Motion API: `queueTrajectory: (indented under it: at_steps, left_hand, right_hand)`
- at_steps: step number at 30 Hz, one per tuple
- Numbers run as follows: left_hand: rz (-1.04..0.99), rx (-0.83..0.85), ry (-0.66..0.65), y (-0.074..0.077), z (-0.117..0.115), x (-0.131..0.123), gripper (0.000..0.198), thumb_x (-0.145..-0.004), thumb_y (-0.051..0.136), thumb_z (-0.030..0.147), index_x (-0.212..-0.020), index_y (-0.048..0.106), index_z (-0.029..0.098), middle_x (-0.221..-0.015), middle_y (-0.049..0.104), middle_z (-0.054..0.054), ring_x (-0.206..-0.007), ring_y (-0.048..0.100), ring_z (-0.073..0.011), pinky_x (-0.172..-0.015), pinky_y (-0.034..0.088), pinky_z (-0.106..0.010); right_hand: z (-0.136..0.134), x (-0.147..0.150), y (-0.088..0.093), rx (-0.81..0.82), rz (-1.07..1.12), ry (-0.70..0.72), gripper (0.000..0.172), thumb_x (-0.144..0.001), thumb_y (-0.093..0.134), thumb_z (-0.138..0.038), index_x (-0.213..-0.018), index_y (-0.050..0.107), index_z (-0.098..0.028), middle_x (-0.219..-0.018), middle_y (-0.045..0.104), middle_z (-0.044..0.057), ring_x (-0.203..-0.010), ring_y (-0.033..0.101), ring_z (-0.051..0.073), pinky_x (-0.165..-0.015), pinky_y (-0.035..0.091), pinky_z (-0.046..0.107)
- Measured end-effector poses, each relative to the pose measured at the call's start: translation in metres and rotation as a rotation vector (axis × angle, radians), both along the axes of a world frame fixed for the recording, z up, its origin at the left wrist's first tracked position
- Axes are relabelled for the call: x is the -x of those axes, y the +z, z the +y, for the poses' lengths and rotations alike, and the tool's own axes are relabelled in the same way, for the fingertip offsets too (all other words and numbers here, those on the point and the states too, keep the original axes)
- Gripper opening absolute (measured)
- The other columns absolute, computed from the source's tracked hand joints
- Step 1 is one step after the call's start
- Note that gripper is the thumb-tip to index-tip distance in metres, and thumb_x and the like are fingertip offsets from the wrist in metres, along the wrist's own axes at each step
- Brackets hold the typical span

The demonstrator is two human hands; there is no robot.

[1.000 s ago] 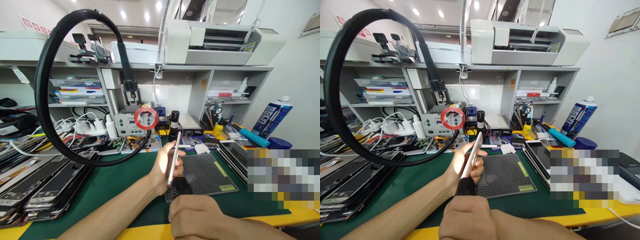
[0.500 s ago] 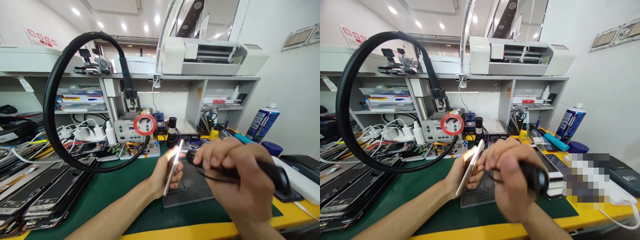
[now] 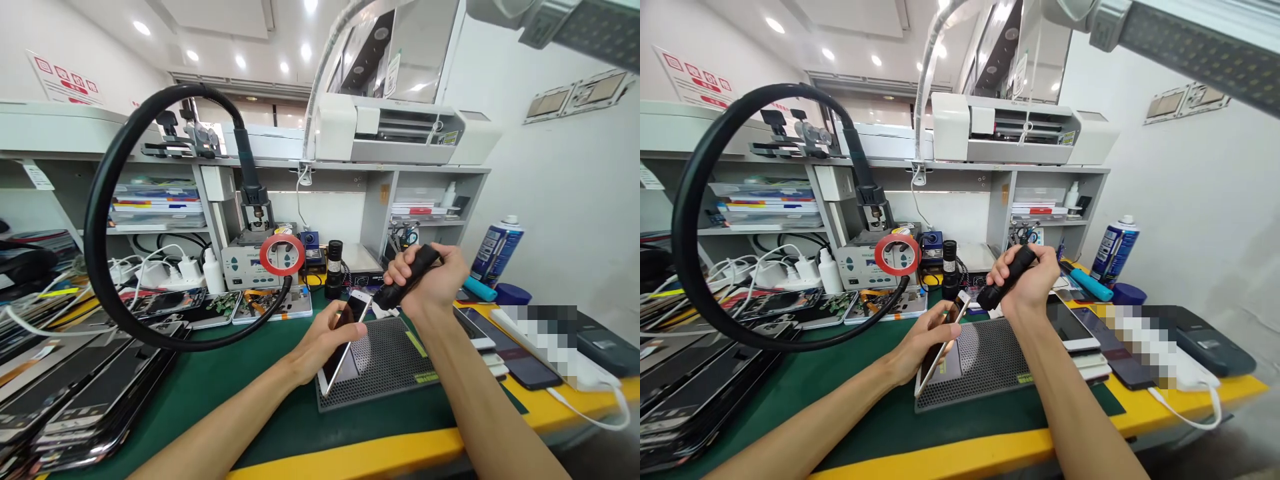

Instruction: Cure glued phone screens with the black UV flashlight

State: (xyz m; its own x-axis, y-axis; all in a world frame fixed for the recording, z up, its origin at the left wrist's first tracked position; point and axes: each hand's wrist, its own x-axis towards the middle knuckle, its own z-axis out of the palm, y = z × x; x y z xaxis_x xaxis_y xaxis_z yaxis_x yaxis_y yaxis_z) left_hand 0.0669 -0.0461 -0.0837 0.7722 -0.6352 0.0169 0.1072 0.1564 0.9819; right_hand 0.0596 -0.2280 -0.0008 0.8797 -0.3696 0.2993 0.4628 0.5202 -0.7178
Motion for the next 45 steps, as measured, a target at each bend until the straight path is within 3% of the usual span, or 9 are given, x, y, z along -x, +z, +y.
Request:
queueTrajectory:
  at_steps: [8,14,20,23,27,33,39,42,45]
  left_hand:
    - [-0.295,-0.044,0.067,-0.004,0.000,-0.003,0.042,-0.076,0.077,0.043,-0.101,0.053,0.018,-0.086,0.053,0.001,-0.081,0.050,-0.0138,-0.074,0.039,-0.024]
    - [-0.420,-0.078,0.094,-0.001,0.001,0.000,0.049,-0.080,0.075,0.036,-0.122,0.056,0.020,-0.103,0.061,-0.003,-0.093,0.056,-0.0177,-0.083,0.044,-0.028]
    - [-0.526,-0.107,0.163,-0.002,0.001,-0.001,0.048,-0.077,0.075,0.032,-0.121,0.062,0.018,-0.107,0.052,-0.005,-0.097,0.054,-0.0200,-0.085,0.045,-0.029]
    - [-0.517,-0.098,0.153,-0.003,0.001,-0.003,0.048,-0.075,0.073,0.026,-0.121,0.061,0.017,-0.107,0.049,-0.006,-0.099,0.052,-0.0208,-0.087,0.045,-0.030]
    - [-0.490,-0.054,0.109,0.001,0.003,0.000,0.038,-0.078,0.068,0.024,-0.114,0.062,0.017,-0.107,0.051,-0.006,-0.100,0.054,-0.0225,-0.089,0.046,-0.032]
    - [-0.370,-0.018,0.059,0.004,0.007,0.004,0.060,-0.076,0.060,0.019,-0.135,0.053,0.020,-0.112,0.063,-0.007,-0.112,0.056,-0.0275,-0.094,0.044,-0.036]
    - [-0.440,-0.124,0.127,0.004,0.007,0.000,0.036,-0.077,0.048,0.015,-0.105,0.069,0.016,-0.106,0.068,-0.009,-0.103,0.060,-0.0245,-0.085,0.045,-0.033]
    - [-0.387,-0.127,0.133,0.006,0.007,-0.005,0.031,-0.076,0.051,0.017,-0.102,0.070,0.015,-0.098,0.070,-0.009,-0.095,0.063,-0.0224,-0.076,0.045,-0.029]
    - [-0.318,-0.077,0.101,0.007,0.008,-0.011,0.041,-0.070,0.054,0.015,-0.109,0.069,0.014,-0.090,0.071,-0.007,-0.084,0.065,-0.0204,-0.070,0.046,-0.028]
  right_hand:
    - [0.006,-0.007,-0.008,0.072,-0.079,0.069,0.035,-0.069,0.043,-0.048,-0.052,0.045,-0.018,-0.044,0.035,0.000,-0.037,0.036,0.013,-0.041,0.038,0.028]
    - [0.013,0.007,0.001,0.080,-0.184,0.040,0.042,-0.081,0.039,-0.050,-0.055,0.049,-0.018,-0.047,0.037,0.001,-0.041,0.038,0.014,-0.046,0.039,0.030]
    - [0.010,0.022,0.011,-0.033,-0.242,0.019,0.040,-0.086,0.050,-0.048,-0.062,0.046,-0.017,-0.051,0.033,-0.003,-0.044,0.035,0.010,-0.049,0.039,0.025]
    - [0.006,0.021,0.012,-0.088,-0.206,0.086,0.037,-0.083,0.054,-0.049,-0.065,0.048,-0.016,-0.054,0.035,-0.002,-0.048,0.038,0.010,-0.051,0.041,0.026]
    - [0.006,0.013,0.010,-0.103,-0.163,0.115,0.015,-0.072,0.062,-0.025,-0.076,0.052,-0.015,-0.066,0.045,0.000,-0.060,0.048,0.011,-0.060,0.049,0.027]
    - [0.021,0.011,0.005,0.062,-0.221,0.098,0.027,-0.088,0.066,-0.040,-0.089,0.053,-0.017,-0.075,0.052,-0.001,-0.068,0.057,0.012,-0.073,0.059,0.034]
    - [0.031,0.012,0.000,0.237,-0.263,0.094,0.042,-0.088,0.066,-0.054,-0.112,0.050,-0.024,-0.076,0.060,-0.001,-0.066,0.061,0.013,-0.067,0.059,0.033]
    - [0.029,0.008,-0.001,0.210,-0.218,0.102,0.045,-0.089,0.064,-0.057,-0.117,0.050,-0.025,-0.070,0.055,-0.004,-0.061,0.058,0.010,-0.067,0.059,0.031]
    - [0.026,0.003,0.002,0.136,-0.134,0.152,0.038,-0.089,0.066,-0.046,-0.114,0.049,-0.022,-0.069,0.052,-0.004,-0.062,0.058,0.011,-0.067,0.060,0.033]
